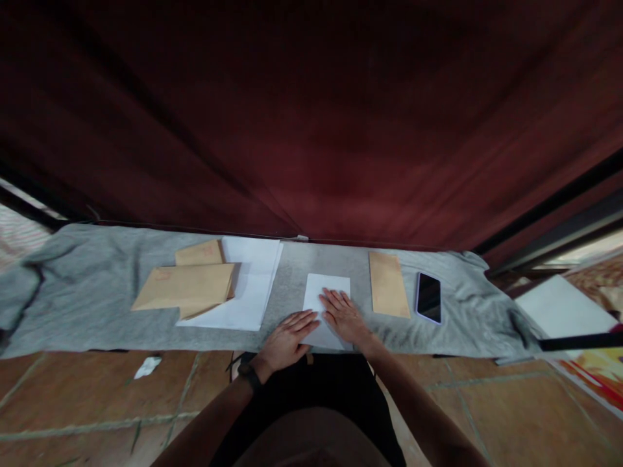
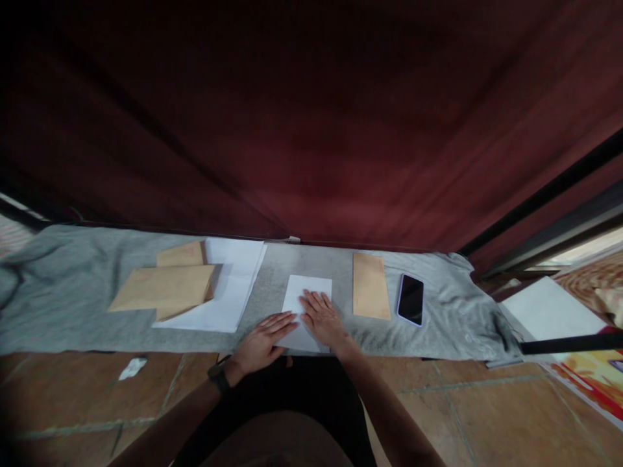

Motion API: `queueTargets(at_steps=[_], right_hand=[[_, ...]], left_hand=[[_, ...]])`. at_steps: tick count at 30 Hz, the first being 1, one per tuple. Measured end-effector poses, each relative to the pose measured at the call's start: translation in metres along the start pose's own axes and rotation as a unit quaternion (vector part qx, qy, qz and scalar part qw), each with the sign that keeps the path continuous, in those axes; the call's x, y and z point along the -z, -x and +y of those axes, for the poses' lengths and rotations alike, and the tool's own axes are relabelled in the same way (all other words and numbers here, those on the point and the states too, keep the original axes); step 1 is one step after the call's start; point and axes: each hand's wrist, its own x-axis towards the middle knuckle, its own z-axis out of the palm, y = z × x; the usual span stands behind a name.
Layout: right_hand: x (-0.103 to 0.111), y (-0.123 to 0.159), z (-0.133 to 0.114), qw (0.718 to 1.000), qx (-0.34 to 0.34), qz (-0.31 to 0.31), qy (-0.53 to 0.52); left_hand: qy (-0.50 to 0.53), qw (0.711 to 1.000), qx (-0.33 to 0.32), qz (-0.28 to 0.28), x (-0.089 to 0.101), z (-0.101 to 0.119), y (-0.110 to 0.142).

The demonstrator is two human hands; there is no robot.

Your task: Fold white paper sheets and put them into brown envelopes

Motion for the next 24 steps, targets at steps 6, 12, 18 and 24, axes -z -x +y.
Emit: queueTargets(at_steps=[6,12,18,24], right_hand=[[0.013,0.047,-0.026,0.999,0.035,-0.013,-0.026],[0.028,0.074,-0.035,0.996,0.036,-0.03,-0.073],[0.074,0.059,-0.036,0.961,-0.092,0.024,-0.26],[0.114,0.032,-0.026,0.813,-0.3,0.208,-0.454]], left_hand=[[0.007,1.0,-0.012,0.006,0.003,0.001,-0.001],[0.02,0.998,-0.016,0.048,-0.006,-0.005,0.002],[0.116,0.977,0.029,0.175,0.007,-0.001,-0.012],[0.243,0.917,0.177,0.262,0.056,-0.008,-0.045]])
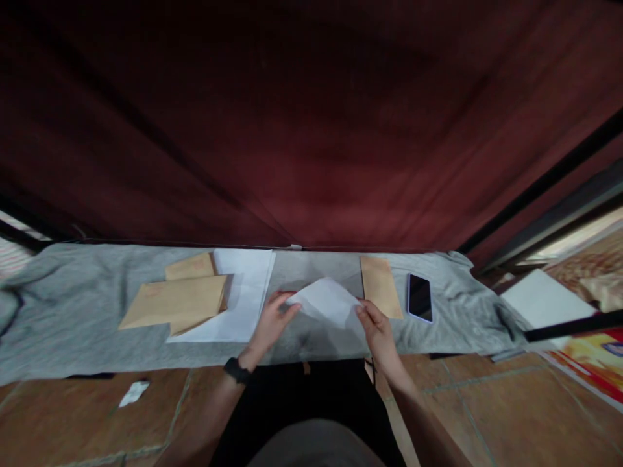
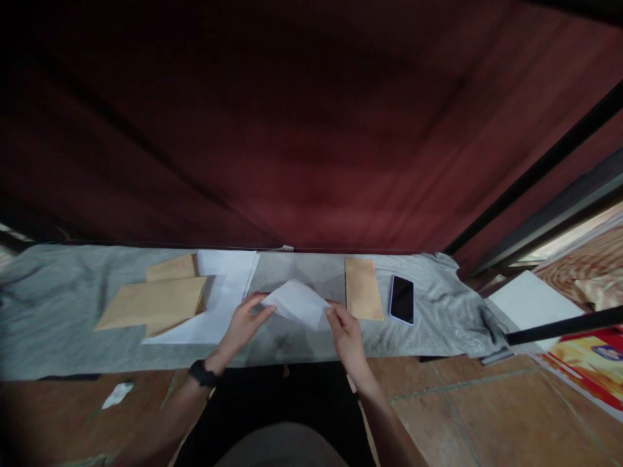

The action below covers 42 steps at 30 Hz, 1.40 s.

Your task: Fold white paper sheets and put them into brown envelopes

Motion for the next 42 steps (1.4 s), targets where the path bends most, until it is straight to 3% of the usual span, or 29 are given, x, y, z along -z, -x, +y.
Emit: queueTargets(at_steps=[3,6,10,13,17,19,22,26,31,37,42], right_hand=[[-0.003,-0.014,0.017,0.994,-0.075,0.064,-0.056],[-0.011,-0.021,0.048,0.992,-0.109,0.064,-0.019],[-0.017,-0.016,0.077,0.99,-0.105,0.047,0.078],[-0.019,-0.008,0.083,0.98,-0.098,0.041,0.169],[-0.022,0.0,0.084,0.926,-0.073,0.01,0.37],[-0.024,0.001,0.085,0.912,-0.067,0.005,0.405],[-0.025,0.001,0.087,0.908,-0.07,0.008,0.414],[-0.022,0.002,0.091,0.918,-0.081,0.012,0.389],[-0.017,0.002,0.098,0.949,-0.076,0.016,0.306],[-0.029,-0.002,0.096,0.949,-0.077,0.013,0.304],[-0.034,-0.001,0.093,0.918,-0.084,0.021,0.386]], left_hand=[[0.062,0.996,0.05,-0.036,0.006,-0.003,-0.019],[0.058,0.996,0.064,-0.031,0.002,-0.014,-0.029],[-0.1,0.994,0.033,-0.036,-0.012,-0.023,-0.031],[-0.234,0.969,-0.025,-0.073,-0.02,-0.02,-0.033],[-0.333,0.934,-0.078,-0.106,-0.03,-0.013,-0.04],[-0.352,0.925,-0.092,-0.103,-0.038,-0.012,-0.041],[-0.35,0.925,-0.106,-0.101,-0.055,-0.012,-0.029],[-0.317,0.935,-0.12,-0.102,-0.077,-0.012,0.015],[-0.318,0.931,-0.141,-0.107,-0.082,-0.012,0.059],[-0.334,0.928,-0.109,-0.125,-0.073,-0.018,0.052],[-0.329,0.933,-0.102,-0.104,-0.077,-0.022,0.04]])
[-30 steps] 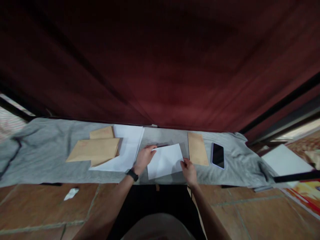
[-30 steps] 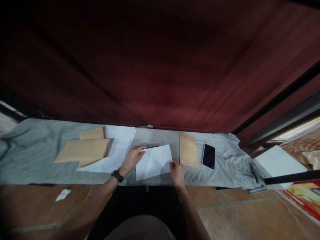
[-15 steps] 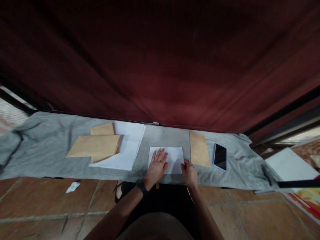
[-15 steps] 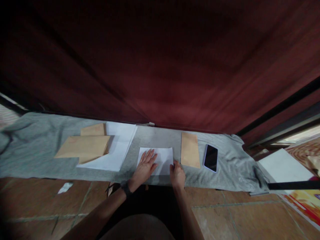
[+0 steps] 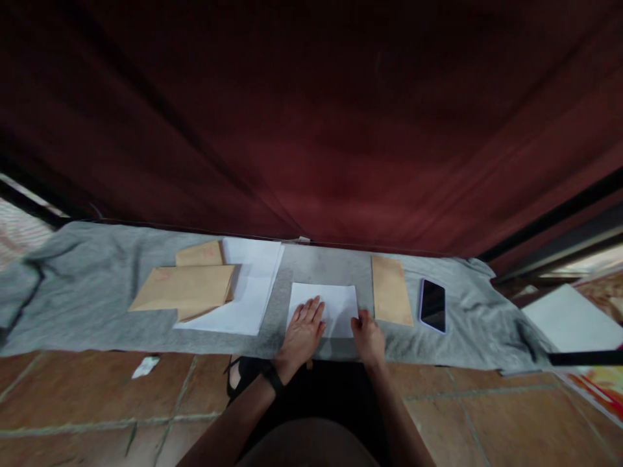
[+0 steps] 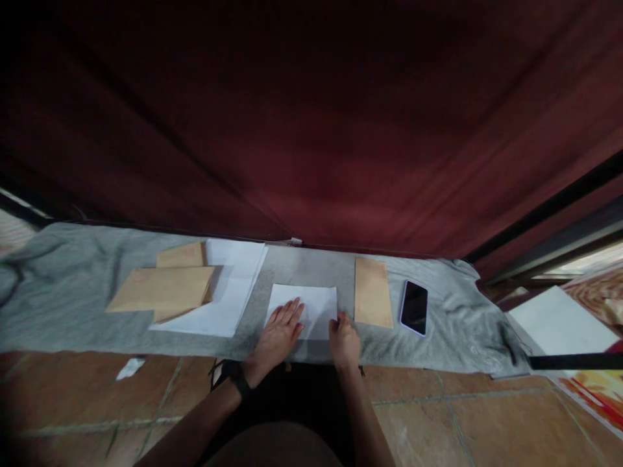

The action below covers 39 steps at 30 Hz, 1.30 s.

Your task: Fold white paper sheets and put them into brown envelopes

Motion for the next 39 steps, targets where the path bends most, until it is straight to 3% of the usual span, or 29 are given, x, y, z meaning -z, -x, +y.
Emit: queueTargets(at_steps=[2,5,9,12,18,23,30,39], right_hand=[[-0.001,-0.001,-0.003,0.998,0.031,0.039,0.031],[-0.008,-0.006,-0.014,0.986,0.14,0.085,0.007],[-0.028,-0.013,-0.035,0.963,0.267,0.025,-0.024],[-0.042,-0.017,-0.045,0.953,0.302,0.003,0.015],[-0.049,-0.022,-0.04,0.951,0.3,0.02,0.074],[-0.044,-0.025,-0.027,0.956,0.264,0.042,0.122],[-0.043,-0.026,-0.012,0.956,0.238,0.102,0.139],[-0.044,-0.023,-0.018,0.957,0.217,0.129,0.143]], left_hand=[[-0.002,1.0,0.008,0.011,-0.003,0.001,-0.007],[-0.006,1.0,0.01,0.012,-0.007,0.003,-0.018],[-0.016,1.0,-0.007,-0.009,-0.01,0.004,-0.025],[-0.027,0.999,-0.012,-0.03,-0.01,0.004,-0.024],[-0.019,1.0,-0.012,-0.003,-0.01,0.001,-0.022],[-0.023,0.999,0.031,0.038,-0.009,-0.01,-0.02],[-0.092,0.991,0.095,0.02,-0.001,-0.026,-0.013],[-0.098,0.99,0.096,0.022,0.006,-0.023,-0.013]])
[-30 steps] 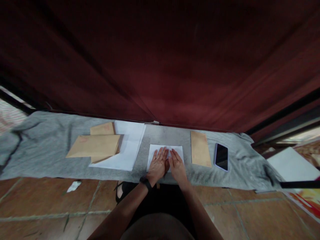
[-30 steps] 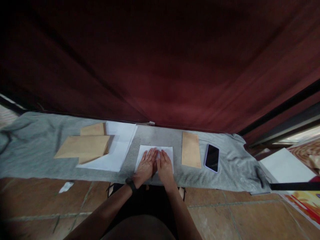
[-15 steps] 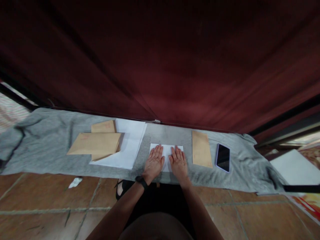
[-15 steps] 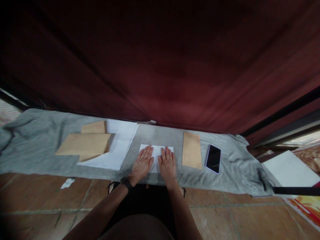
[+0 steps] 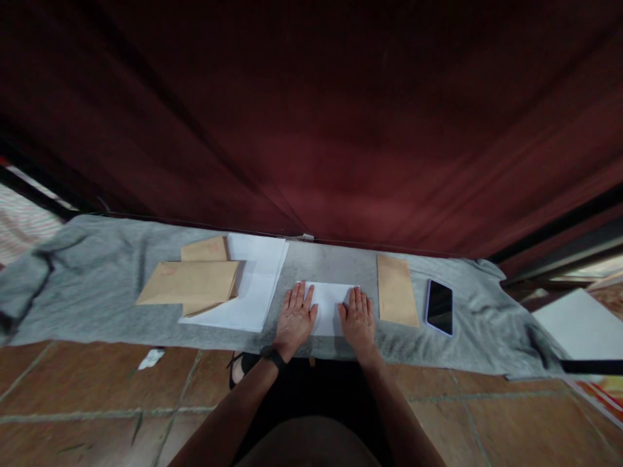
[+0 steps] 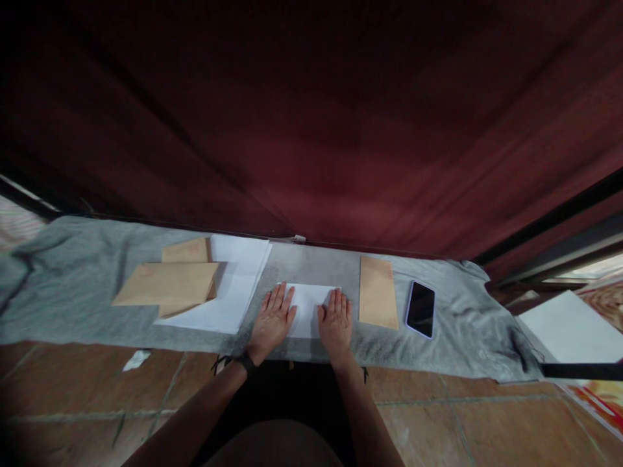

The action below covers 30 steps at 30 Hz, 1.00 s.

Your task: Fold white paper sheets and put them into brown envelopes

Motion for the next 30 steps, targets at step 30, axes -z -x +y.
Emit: queueTargets(at_steps=[30], right_hand=[[0.008,0.03,0.009,0.999,0.036,-0.009,-0.001]], left_hand=[[-0.021,0.999,0.013,-0.022,0.0,0.004,-0.001]])
